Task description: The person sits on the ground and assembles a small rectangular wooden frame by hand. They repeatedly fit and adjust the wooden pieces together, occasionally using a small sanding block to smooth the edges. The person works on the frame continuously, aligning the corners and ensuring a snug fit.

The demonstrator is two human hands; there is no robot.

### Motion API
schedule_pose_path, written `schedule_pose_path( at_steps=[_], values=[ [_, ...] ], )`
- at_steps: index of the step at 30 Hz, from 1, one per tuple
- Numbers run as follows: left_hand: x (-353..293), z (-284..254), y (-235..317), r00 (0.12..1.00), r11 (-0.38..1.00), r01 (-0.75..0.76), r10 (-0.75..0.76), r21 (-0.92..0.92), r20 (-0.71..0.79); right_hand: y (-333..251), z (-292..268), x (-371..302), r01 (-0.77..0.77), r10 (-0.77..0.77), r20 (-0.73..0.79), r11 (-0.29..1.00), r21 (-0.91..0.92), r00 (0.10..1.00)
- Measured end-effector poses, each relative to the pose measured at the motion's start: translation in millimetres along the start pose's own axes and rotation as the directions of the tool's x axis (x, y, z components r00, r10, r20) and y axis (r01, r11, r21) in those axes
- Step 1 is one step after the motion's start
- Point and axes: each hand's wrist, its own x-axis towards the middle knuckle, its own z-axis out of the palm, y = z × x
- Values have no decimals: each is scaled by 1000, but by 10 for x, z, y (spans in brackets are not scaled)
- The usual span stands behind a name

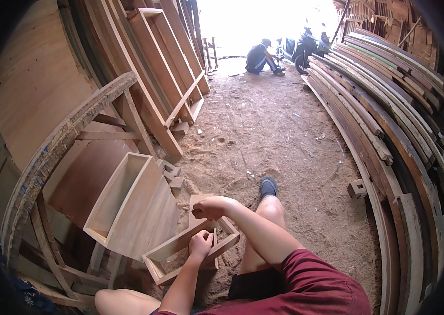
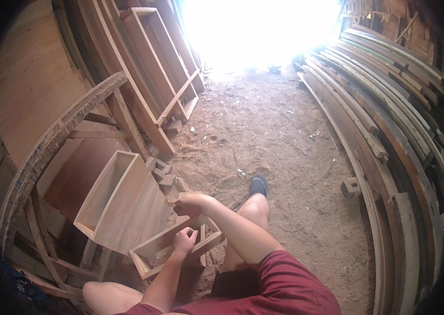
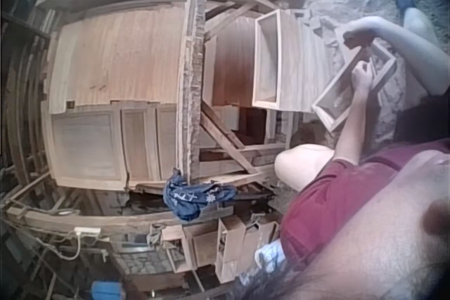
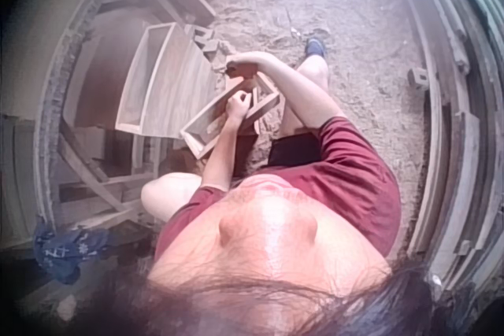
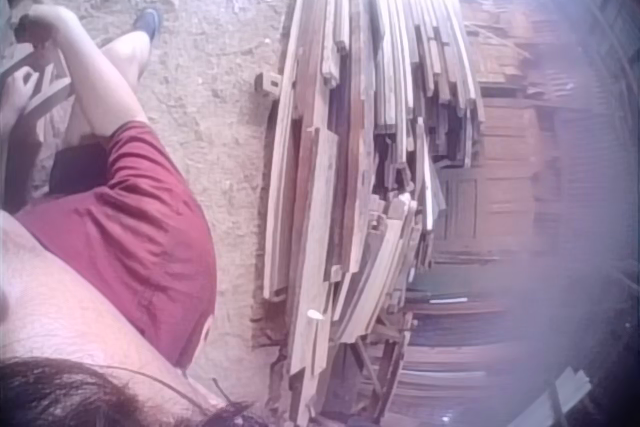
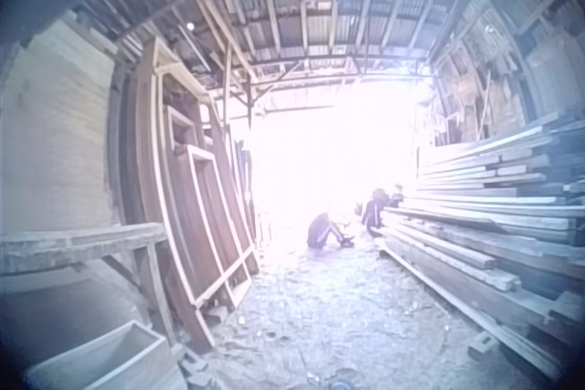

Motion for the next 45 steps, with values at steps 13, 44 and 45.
schedule_pose_path(
  at_steps=[13, 44, 45],
  values=[
    [5, -23, 175, 999, 997, 1, 3, -77, 48, -211, -188, -139, -207, 219, -146, 974, 94, 965],
    [0, -20, 80, 998, 997, -23, 28, -80, 57, -46, 4, -53, -160, 168, -73, 982, 104, 983],
    [-8, -31, 57, 998, 997, -21, 25, -74, 54, -51, 24, -28, -147, 157, -81, 982, 115, 984]
  ],
)
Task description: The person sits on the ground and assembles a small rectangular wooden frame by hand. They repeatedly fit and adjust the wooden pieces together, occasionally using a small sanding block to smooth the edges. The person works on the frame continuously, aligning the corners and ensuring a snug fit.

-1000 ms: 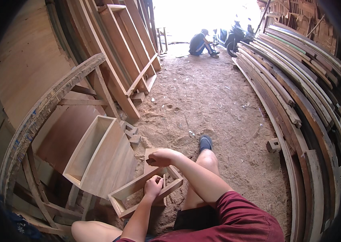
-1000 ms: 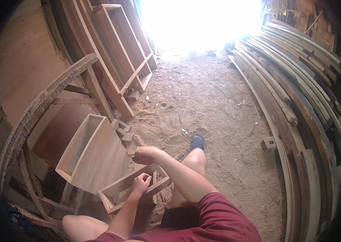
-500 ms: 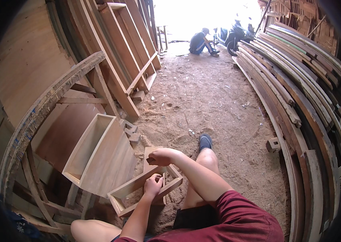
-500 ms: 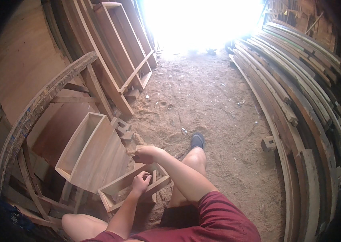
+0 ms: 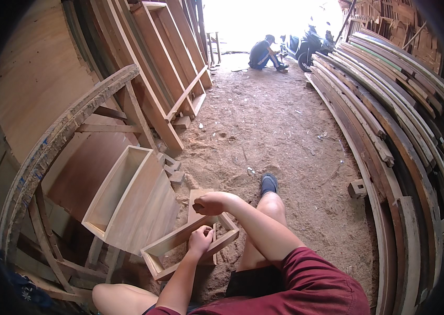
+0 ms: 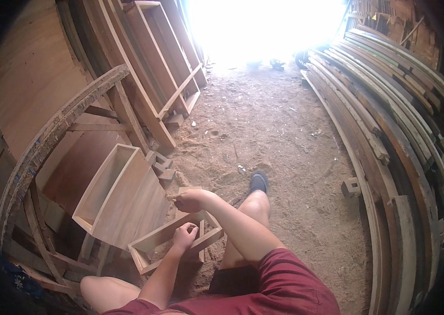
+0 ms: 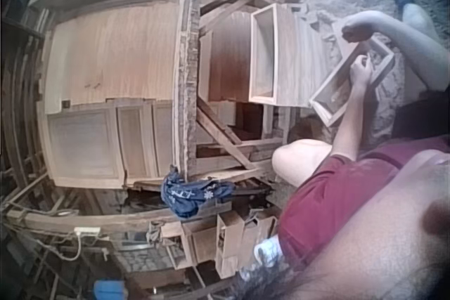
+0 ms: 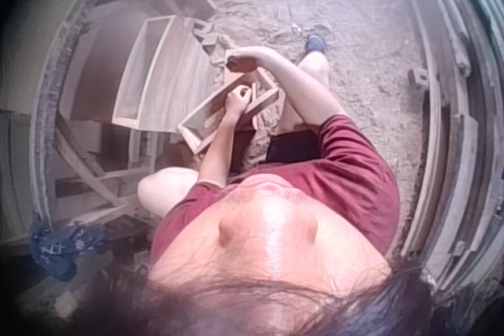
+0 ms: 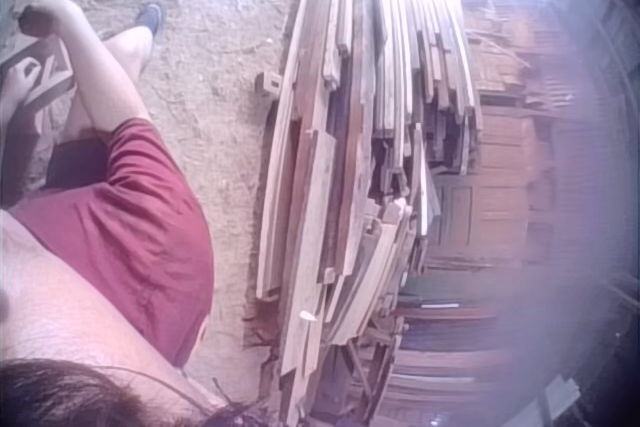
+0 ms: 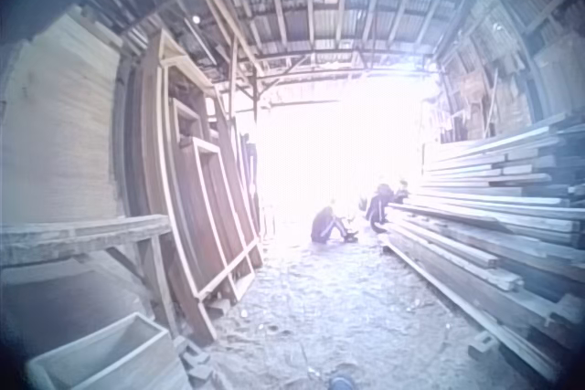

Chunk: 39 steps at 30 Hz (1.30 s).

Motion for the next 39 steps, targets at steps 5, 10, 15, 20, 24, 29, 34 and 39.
schedule_pose_path(
  at_steps=[5, 10, 15, 20, 24, 29, 34, 39],
  values=[
    [44, 58, 136, 999, 1000, -23, 23, -8, 29, 478, 258, 43, 187, -201, -61, 964, -188, 978],
    [28, 28, 87, 1000, 1000, -16, 16, 4, 10, 544, 307, 154, 361, -439, 2, 736, -572, 898],
    [-2, -1, -12, 1000, 1000, 6, -6, 11, 10, 209, 129, 118, 208, -210, 9, 958, -199, 978],
    [2, 0, 59, 1000, 1000, 10, -10, 1, 25, 132, 33, 25, 98, -99, -6, 995, -27, 995],
    [19, 15, 43, 1000, 1000, -3, 4, -10, 21, 108, 8, 0, 56, -55, -4, 998, 36, 998],
    [23, 25, 20, 1000, 1000, -8, 8, -9, 8, 4, -40, -47, 21, -21, -14, 999, -30, 1000],
    [4, 6, 36, 1000, 1000, -7, 7, -13, -4, -121, -121, -83, 23, -23, 0, 999, -41, 1000],
    [6, 12, 1, 999, 1000, -25, 25, 2, -21, -69, -80, -59, 27, -15, 131, 995, -91, 991]
  ],
)
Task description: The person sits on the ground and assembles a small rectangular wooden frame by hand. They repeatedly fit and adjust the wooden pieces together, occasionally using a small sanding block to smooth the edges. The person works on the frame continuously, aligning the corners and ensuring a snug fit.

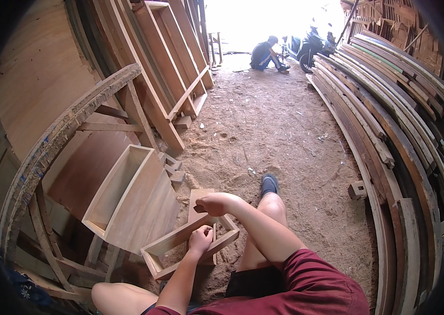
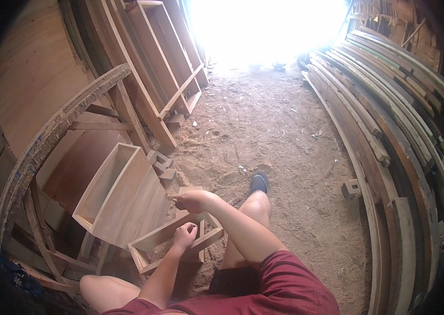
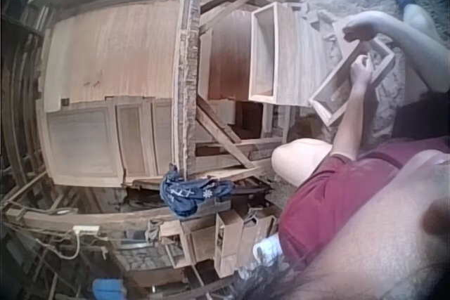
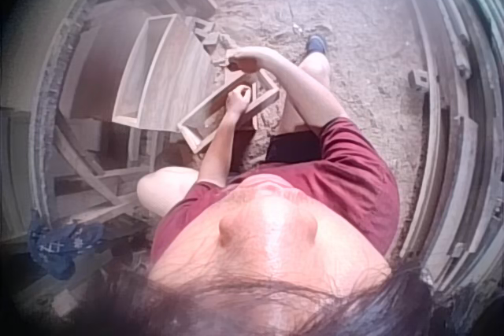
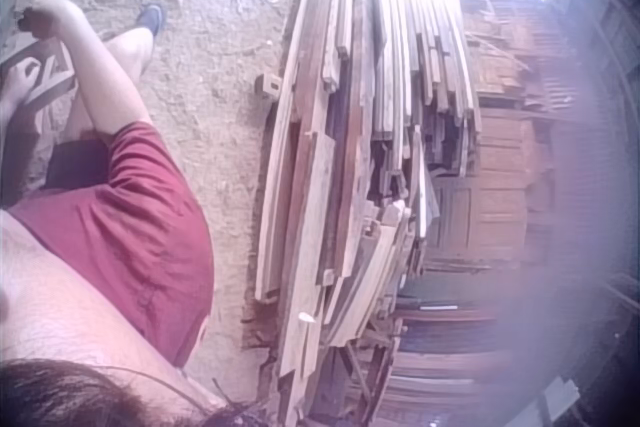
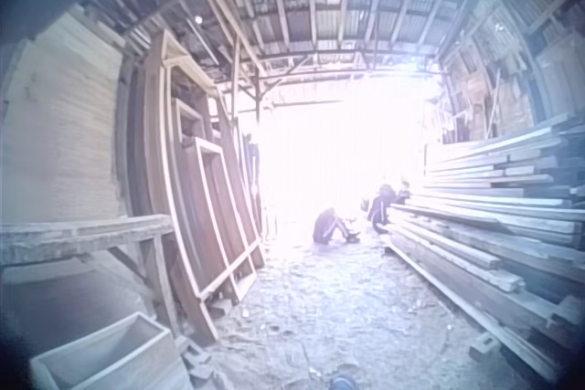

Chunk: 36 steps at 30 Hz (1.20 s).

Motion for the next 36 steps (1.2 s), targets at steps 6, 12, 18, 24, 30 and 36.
schedule_pose_path(
  at_steps=[6, 12, 18, 24, 30, 36],
  values=[
    [64, 88, 145, 999, 999, -44, 45, -23, 13, 540, 233, -79, 134, -56, 206, 913, -385, 977],
    [-13, 1, 46, 1000, 1000, -4, 4, -1, 0, 194, 164, 12, -139, 143, 140, 989, -40, 980],
    [-21, -16, 54, 1000, 999, -7, 6, 40, 18, -20, -19, -112, -60, 59, -23, 998, -30, 998],
    [-4, 13, 64, 999, 999, -36, 35, 36, 19, -36, 1, -74, 17, -15, -108, 1000, 19, 994],
    [-13, -4, 22, 999, 999, -26, 25, 32, 21, -207, -141, -83, -42, 58, -252, 997, 67, 966],
    [2, 9, 91, 999, 999, -39, 38, 37, 29, -53, -128, -115, -58, 75, -177, 993, 99, 981]
  ],
)
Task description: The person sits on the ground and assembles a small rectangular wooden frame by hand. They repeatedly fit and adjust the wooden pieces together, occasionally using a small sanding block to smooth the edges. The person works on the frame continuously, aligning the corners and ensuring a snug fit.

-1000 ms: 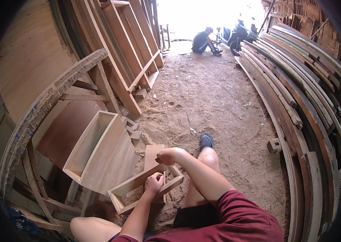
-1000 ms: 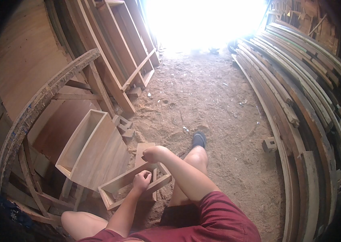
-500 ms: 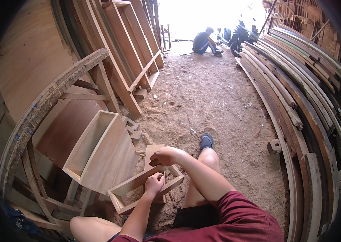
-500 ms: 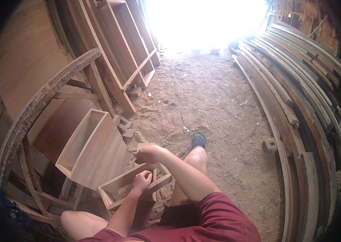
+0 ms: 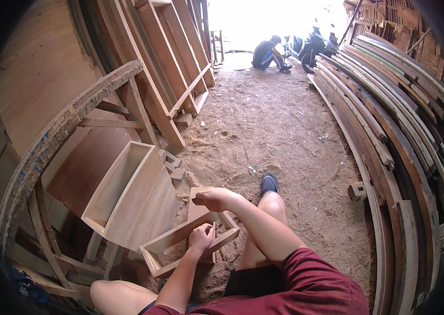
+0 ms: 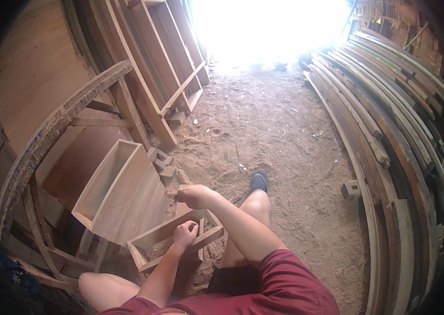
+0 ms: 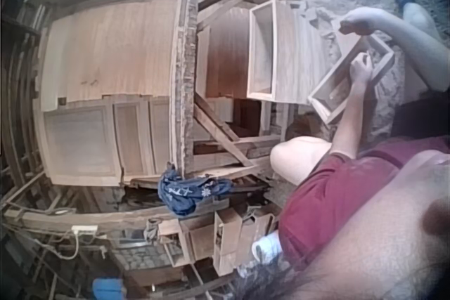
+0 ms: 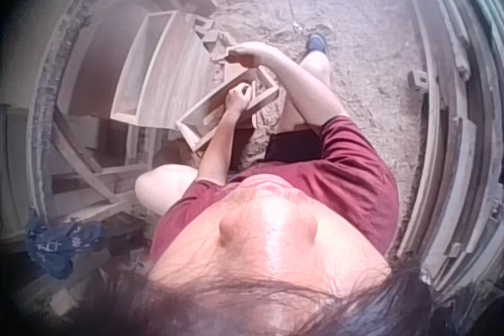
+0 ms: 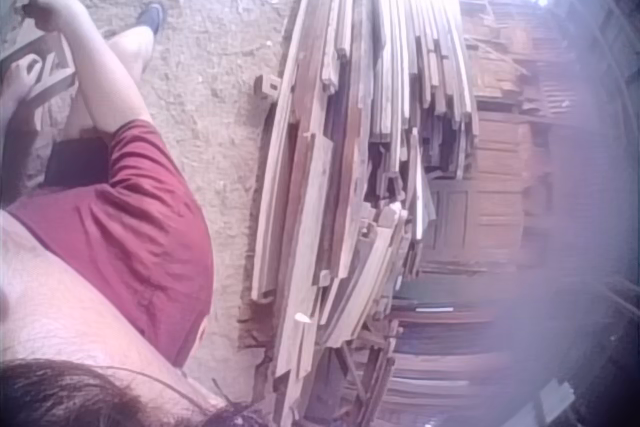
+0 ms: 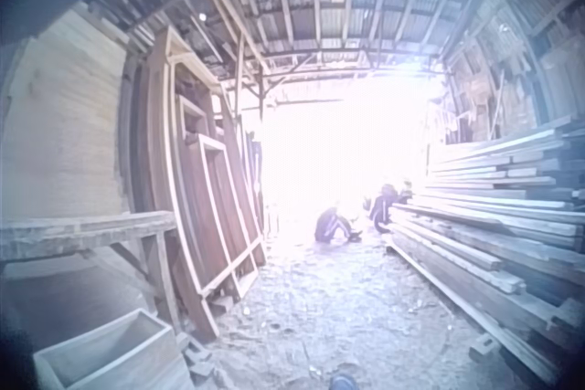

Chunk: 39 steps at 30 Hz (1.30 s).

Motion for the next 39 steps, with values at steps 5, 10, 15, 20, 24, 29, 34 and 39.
schedule_pose_path(
  at_steps=[5, 10, 15, 20, 24, 29, 34, 39],
  values=[
    [-28, -25, 18, 999, 1000, -13, 14, 17, -39, -26, 91, 48, -103, 102, 118, 995, 0, 988],
    [-90, -88, 28, 993, 997, -69, 66, -35, -93, -61, 248, 118, -197, 216, 212, 974, -111, 953],
    [-166, -109, 155, 978, 967, -198, 205, 160, -30, 330, 609, 84, -343, 419, 321, 901, -268, 849],
    [-150, 11, 143, 924, 890, -366, 381, 273, -2, 818, 988, -405, -555, 544, -138, 830, -57, 828],
    [-158, 6, 8, 901, 849, -415, 433, 328, 18, 475, 1041, -570, -656, 654, -148, 754, 44, 742],
    [-279, 77, 80, 948, 867, -319, 299, 382, 114, 474, 1181, -652, -724, 718, -131, 689, -5, 684],
    [-252, 116, 256, 947, 864, -318, 269, 392, 175, 1064, 1386, -687, -666, 631, -316, 746, -2, 708],
    [-292, 67, 96, 955, 844, -274, 181, 462, 236, 830, 1515, -670, -535, 498, -265, 841, -86, 826]
  ],
)
